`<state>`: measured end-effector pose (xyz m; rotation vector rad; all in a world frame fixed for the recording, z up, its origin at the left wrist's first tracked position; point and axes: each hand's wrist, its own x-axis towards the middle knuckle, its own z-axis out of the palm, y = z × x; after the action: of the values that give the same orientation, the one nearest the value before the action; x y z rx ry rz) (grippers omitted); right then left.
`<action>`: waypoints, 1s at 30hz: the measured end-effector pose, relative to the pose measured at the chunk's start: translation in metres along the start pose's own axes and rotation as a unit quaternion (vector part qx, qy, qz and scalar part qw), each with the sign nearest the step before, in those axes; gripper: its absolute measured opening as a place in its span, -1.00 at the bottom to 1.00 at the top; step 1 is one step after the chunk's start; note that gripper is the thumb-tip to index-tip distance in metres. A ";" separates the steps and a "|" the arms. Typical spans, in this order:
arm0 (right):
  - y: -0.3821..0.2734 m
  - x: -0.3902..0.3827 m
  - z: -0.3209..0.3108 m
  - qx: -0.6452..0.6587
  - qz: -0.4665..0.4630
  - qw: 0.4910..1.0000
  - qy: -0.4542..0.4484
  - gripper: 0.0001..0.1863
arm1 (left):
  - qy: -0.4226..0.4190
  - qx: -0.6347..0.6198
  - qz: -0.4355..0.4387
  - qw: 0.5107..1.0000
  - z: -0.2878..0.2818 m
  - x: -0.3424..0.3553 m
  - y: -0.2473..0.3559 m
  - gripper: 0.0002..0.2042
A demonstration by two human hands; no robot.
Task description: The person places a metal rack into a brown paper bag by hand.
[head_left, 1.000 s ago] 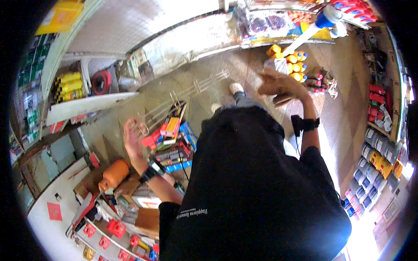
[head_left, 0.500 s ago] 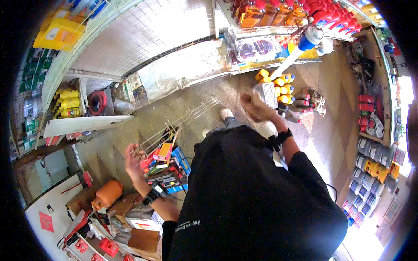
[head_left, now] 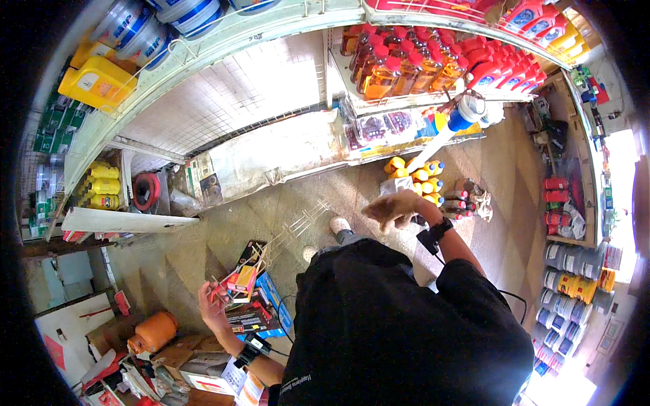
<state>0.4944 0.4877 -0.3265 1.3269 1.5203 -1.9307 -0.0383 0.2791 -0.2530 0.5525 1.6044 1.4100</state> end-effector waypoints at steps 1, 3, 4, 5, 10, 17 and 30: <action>0.000 0.001 -0.008 -0.016 -0.027 0.999 0.026 -0.39 | -0.003 -0.008 0.002 1.000 0.001 -0.003 -0.001 -0.63; -0.025 -0.012 -0.027 -0.045 -0.018 0.996 0.070 -0.43 | 0.044 -0.009 -0.001 0.999 0.002 -0.008 -0.005 -0.64; -0.017 -0.001 -0.046 -0.259 -0.184 0.928 0.196 -0.49 | 0.034 -0.025 0.015 0.999 -0.004 -0.010 -0.012 -0.64; -0.066 -0.031 -0.051 -0.350 -0.079 0.901 0.243 -0.58 | 0.039 -0.029 0.016 0.999 -0.007 -0.015 -0.016 -0.64; -0.137 -0.082 -0.122 -0.365 -0.188 0.851 0.327 -0.61 | 0.108 -0.028 -0.013 0.994 -0.004 -0.019 -0.015 -0.64; -0.117 -0.100 -0.291 -0.360 -0.067 0.818 0.444 -0.64 | 0.087 0.014 0.000 0.996 0.014 -0.021 -0.004 -0.66; -0.130 -0.042 -0.239 -0.427 -0.183 0.758 0.458 -0.64 | 0.145 0.047 -0.019 0.988 0.027 -0.048 -0.006 -0.66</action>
<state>0.5269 0.7369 -0.2153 1.5931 2.7775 -0.3362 0.0095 0.2535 -0.2414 0.3808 1.9103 1.4406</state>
